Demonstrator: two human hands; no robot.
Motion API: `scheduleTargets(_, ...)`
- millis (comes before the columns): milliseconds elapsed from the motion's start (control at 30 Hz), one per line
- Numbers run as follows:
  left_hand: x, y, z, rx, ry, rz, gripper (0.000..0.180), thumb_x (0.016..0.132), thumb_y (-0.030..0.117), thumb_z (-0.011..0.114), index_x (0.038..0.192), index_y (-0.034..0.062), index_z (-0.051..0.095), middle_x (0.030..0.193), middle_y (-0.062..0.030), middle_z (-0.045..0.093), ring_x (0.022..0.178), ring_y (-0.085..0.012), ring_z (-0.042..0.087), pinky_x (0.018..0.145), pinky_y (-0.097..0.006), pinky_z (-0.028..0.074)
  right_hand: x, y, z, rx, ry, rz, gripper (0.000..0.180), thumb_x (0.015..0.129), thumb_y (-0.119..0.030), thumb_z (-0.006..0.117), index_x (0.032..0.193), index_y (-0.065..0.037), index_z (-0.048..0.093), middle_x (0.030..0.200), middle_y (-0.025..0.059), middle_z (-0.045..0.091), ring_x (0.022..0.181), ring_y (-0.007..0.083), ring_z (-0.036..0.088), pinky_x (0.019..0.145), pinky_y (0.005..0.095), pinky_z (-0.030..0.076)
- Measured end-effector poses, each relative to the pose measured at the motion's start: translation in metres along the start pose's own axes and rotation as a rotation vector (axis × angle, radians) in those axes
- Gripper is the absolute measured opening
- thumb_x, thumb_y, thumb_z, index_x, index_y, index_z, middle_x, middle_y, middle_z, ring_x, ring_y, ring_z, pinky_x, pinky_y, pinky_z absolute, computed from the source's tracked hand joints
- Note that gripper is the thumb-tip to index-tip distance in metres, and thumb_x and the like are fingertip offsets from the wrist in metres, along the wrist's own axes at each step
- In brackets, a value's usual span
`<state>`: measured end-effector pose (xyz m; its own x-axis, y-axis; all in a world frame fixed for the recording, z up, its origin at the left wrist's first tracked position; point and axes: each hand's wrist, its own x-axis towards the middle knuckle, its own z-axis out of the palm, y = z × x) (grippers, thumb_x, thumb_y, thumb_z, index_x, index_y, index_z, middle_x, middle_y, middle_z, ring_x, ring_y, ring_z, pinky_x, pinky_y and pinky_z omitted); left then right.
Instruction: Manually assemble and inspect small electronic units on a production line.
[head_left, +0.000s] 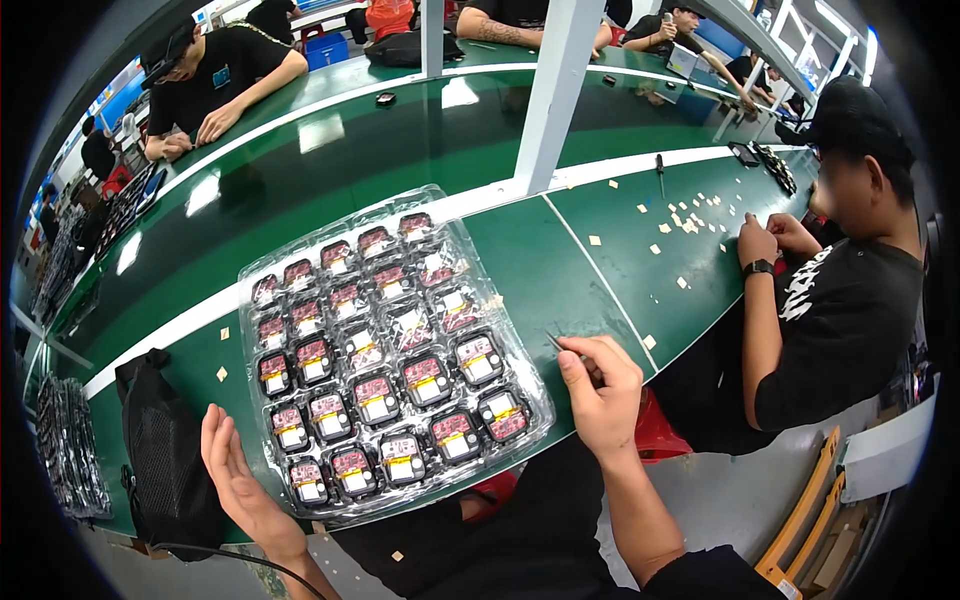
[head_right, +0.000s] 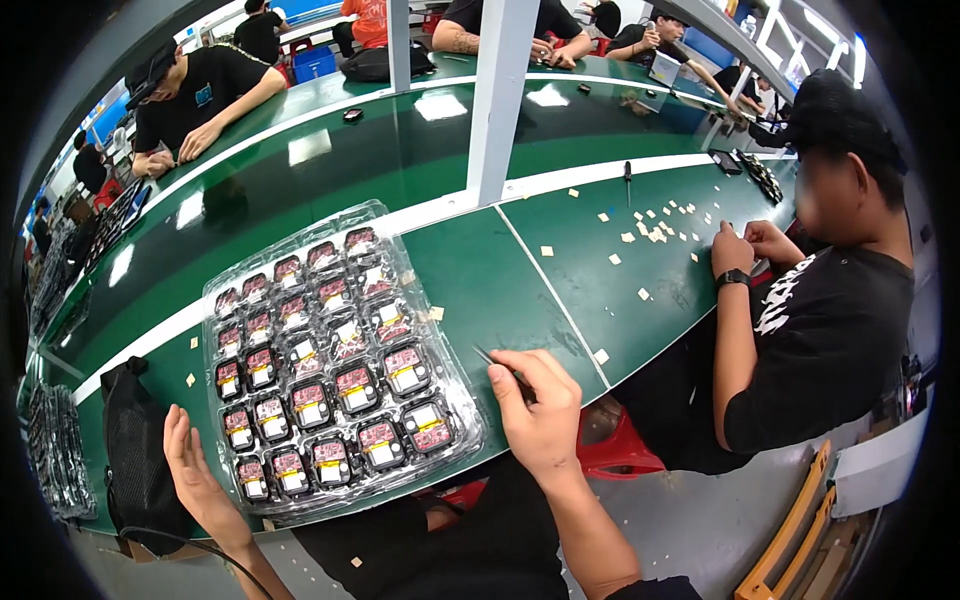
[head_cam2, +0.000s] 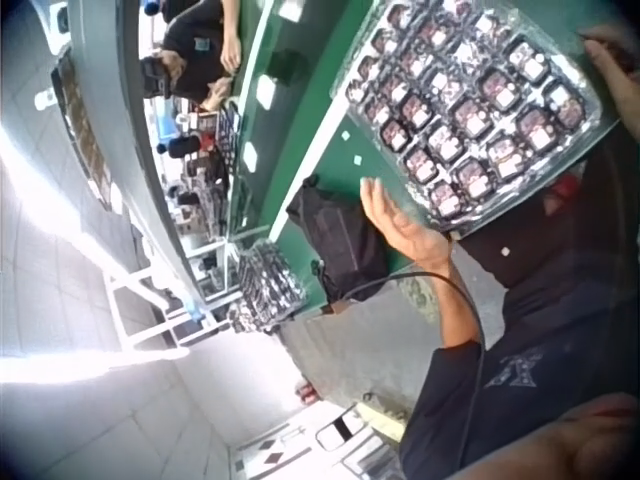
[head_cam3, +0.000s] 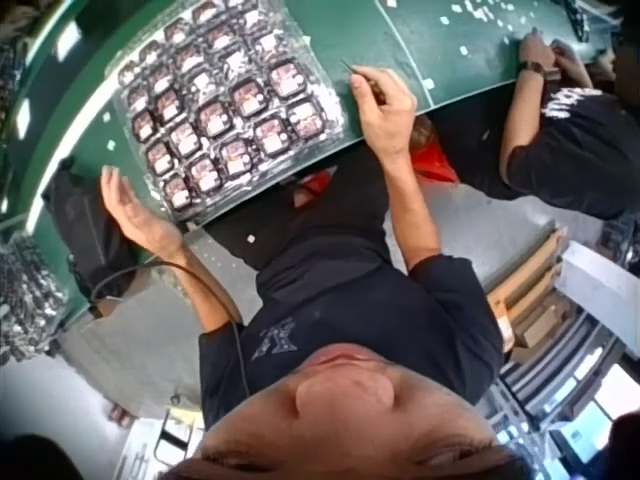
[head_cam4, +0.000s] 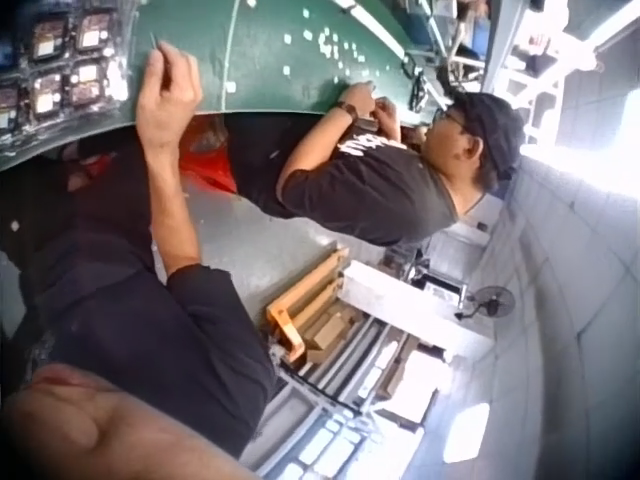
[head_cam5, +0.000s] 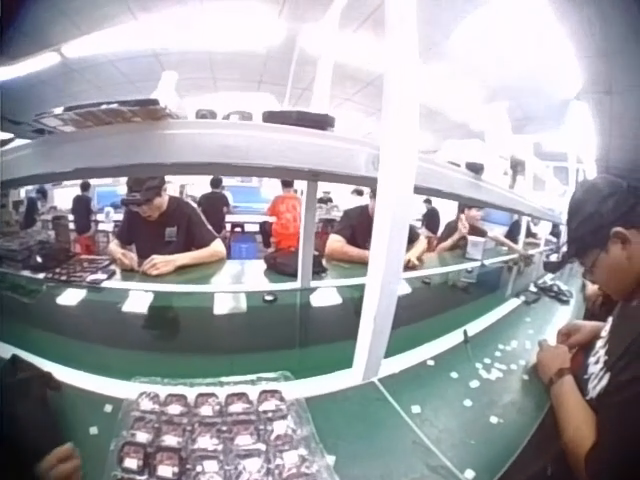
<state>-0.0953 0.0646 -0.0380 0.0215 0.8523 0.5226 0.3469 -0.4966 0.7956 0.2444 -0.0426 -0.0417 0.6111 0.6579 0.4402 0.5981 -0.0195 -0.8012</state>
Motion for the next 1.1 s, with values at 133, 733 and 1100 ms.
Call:
scheduleTargets(133, 0.003, -0.034, -0.004, -0.492, 0.128, -0.367, 0.052, 0.114, 0.037, 0.031, 0.141, -0.0038, 0.049, 0.15, -0.0201, 0.049, 0.143, -0.0313, 0.046, 0.122, -0.045, 0.033, 0.007, -0.001, 0.001, -0.014, -0.046, 0.079, 0.015, 0.094, -0.009, 0.075, 0.105, 0.001, 0.075, 0.084, 0.0099, 0.069, 0.066, 0.0147, 0.061, 0.06, 0.0281, 0.047)
scheduleTargets(733, -0.007, -0.025, -0.001, -0.455, 0.181, -0.343, 0.04, 0.113, 0.025, 0.036, 0.13, -0.0054, 0.054, 0.132, -0.0186, 0.059, 0.132, -0.0275, 0.055, 0.118, -0.042, 0.041, 0.016, 0.008, 0.016, -0.257, -0.029, -0.086, 0.007, 0.093, -0.01, 0.073, 0.096, -0.004, 0.071, 0.083, 0.0125, 0.07, 0.065, 0.0309, 0.068, 0.058, 0.0392, 0.051)
scheduleTargets(1100, -0.008, -0.028, -0.003, -0.474, 0.164, -0.361, 0.037, 0.113, 0.025, 0.037, 0.125, -0.005, 0.055, 0.128, -0.0188, 0.06, 0.129, -0.0282, 0.057, 0.115, -0.042, 0.042, 0.013, -0.001, 0.018, -0.316, -0.033, -0.112, 0.007, 0.092, -0.008, 0.074, 0.096, -0.003, 0.071, 0.081, 0.0123, 0.068, 0.063, 0.0284, 0.066, 0.057, 0.0372, 0.05)
